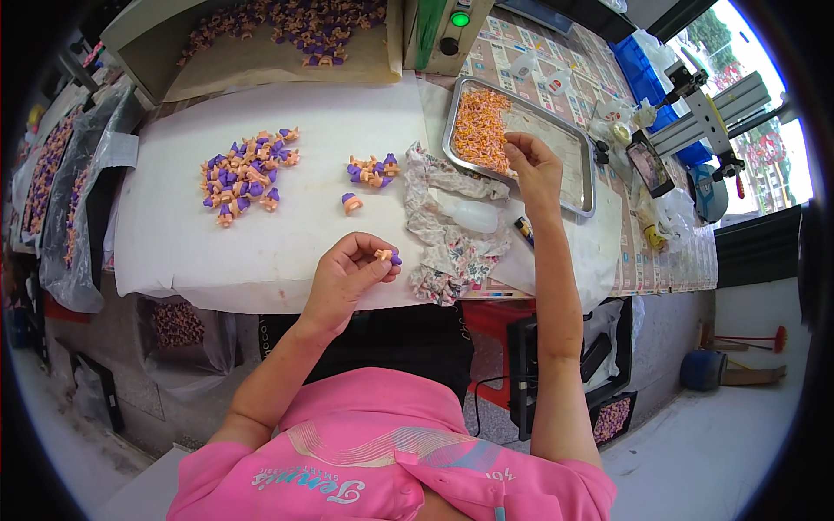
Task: Manually assembling small purple and orange toy components using a liquid applicator at a factory workbench.
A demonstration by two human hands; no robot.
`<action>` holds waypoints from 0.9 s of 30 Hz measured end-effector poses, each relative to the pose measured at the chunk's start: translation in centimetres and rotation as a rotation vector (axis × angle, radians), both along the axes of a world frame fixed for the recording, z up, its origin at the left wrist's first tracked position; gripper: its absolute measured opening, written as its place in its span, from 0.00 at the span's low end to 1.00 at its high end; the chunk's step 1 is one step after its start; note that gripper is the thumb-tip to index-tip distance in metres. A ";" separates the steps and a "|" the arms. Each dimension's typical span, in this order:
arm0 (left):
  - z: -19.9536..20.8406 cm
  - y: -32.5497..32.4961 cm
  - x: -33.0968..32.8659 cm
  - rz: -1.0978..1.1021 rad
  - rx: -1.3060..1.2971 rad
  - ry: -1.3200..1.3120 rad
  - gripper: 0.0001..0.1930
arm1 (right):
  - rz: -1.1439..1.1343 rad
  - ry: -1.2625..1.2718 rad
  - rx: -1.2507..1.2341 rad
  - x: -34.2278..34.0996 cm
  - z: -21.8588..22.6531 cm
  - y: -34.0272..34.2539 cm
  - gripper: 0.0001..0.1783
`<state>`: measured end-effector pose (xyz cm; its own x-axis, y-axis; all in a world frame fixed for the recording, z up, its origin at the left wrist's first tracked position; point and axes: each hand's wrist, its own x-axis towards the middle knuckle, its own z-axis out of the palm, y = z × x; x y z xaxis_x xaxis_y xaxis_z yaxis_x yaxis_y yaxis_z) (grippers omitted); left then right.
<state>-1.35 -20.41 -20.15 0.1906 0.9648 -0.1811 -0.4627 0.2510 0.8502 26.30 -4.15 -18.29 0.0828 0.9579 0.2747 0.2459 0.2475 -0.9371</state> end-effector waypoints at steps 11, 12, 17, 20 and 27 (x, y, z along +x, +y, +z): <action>-0.5 -0.9 -1.0 -0.017 0.032 -0.084 0.09 | 0.304 0.156 -0.248 -8.6 1.1 -12.3 0.09; -0.5 -0.9 -1.0 -0.023 0.039 -0.092 0.09 | 0.329 0.157 -0.283 -9.3 1.0 -13.3 0.09; -1.1 -1.5 -1.5 -0.048 0.072 -0.092 0.09 | 0.432 0.205 -0.240 -11.0 -0.5 -16.2 0.09; -1.6 -1.9 -1.6 -0.042 0.088 -0.042 0.10 | 0.423 0.094 -0.192 -10.8 -1.2 -16.6 0.09; -2.4 -2.0 -1.3 -0.075 0.175 0.010 0.10 | 0.416 -0.107 -0.032 -10.1 -2.1 -16.7 0.09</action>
